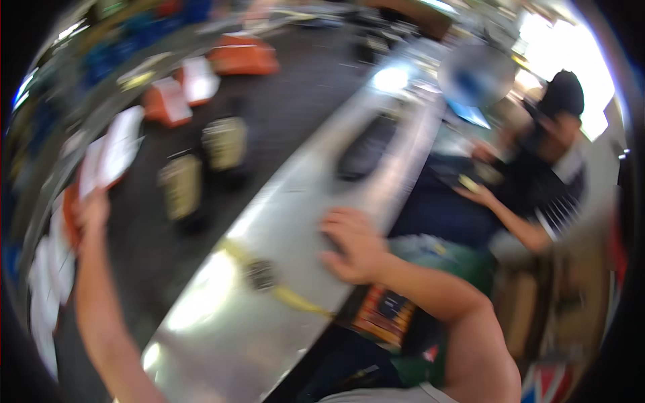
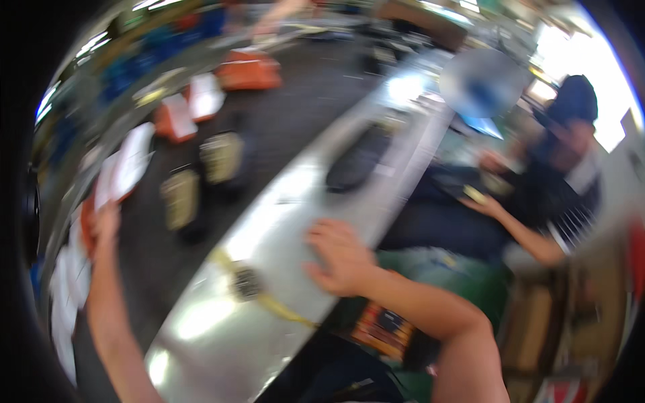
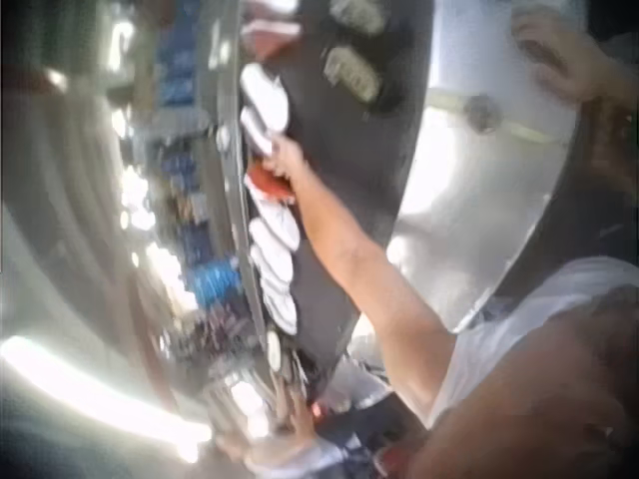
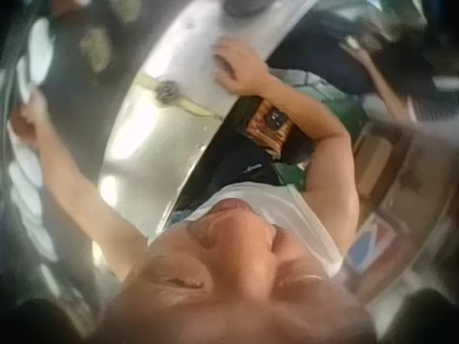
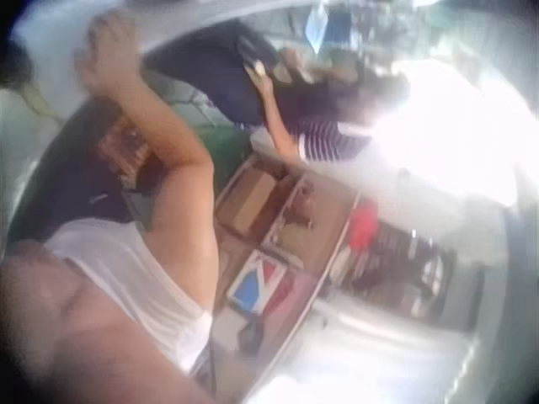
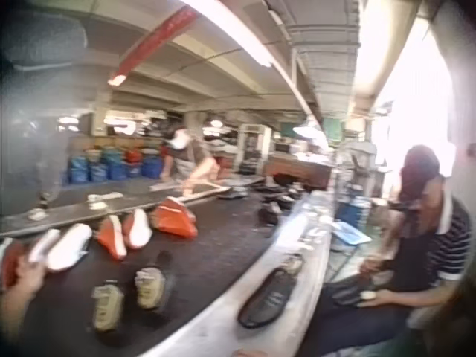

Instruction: Assembling shoe uppers onto lasts and adjusting materials using pliers at a production line.

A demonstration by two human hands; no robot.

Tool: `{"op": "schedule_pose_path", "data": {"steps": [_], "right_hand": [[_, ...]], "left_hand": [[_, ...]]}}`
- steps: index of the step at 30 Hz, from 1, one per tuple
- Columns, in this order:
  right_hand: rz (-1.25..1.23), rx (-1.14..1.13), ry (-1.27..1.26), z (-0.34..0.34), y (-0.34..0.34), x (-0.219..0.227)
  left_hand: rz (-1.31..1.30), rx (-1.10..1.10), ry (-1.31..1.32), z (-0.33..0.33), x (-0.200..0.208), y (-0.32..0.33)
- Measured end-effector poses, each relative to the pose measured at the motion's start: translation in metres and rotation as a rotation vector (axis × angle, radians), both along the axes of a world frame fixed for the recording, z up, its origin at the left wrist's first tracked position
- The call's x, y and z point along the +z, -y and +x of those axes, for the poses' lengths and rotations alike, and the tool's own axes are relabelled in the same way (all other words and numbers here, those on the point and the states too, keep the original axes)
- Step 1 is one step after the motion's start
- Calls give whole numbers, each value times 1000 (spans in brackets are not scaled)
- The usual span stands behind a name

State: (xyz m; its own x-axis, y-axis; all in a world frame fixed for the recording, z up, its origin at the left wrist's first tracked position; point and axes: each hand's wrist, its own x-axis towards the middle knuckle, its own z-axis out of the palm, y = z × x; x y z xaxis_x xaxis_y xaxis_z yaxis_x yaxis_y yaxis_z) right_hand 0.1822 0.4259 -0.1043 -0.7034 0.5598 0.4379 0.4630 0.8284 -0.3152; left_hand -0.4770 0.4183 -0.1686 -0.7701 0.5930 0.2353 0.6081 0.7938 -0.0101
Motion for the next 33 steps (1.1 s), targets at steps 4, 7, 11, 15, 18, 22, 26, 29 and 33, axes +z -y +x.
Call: {"op": "schedule_pose_path", "data": {"steps": [4,7,11,15,18,22,26,29,33], "right_hand": [[-47,41,-87,-4,-10,-2],[-36,-15,-48,14,-6,-1],[-4,62,-145,-2,5,9],[1,-19,-55,18,2,-4],[-4,19,-133,8,9,-4],[-24,16,-176,4,14,-2],[-61,-35,-196,12,17,-2],[-39,-58,-226,14,21,-5],[53,-107,-305,4,32,-20]], "left_hand": [[277,-151,318,-105,3,-59],[544,-132,607,-92,-34,-119],[550,-198,656,-166,12,-69],[525,-311,890,24,-16,-21],[529,-337,873,72,56,99],[524,-383,892,118,92,261],[442,-22,1065,203,156,406],[211,34,977,312,224,496],[552,179,887,374,226,611]]}}
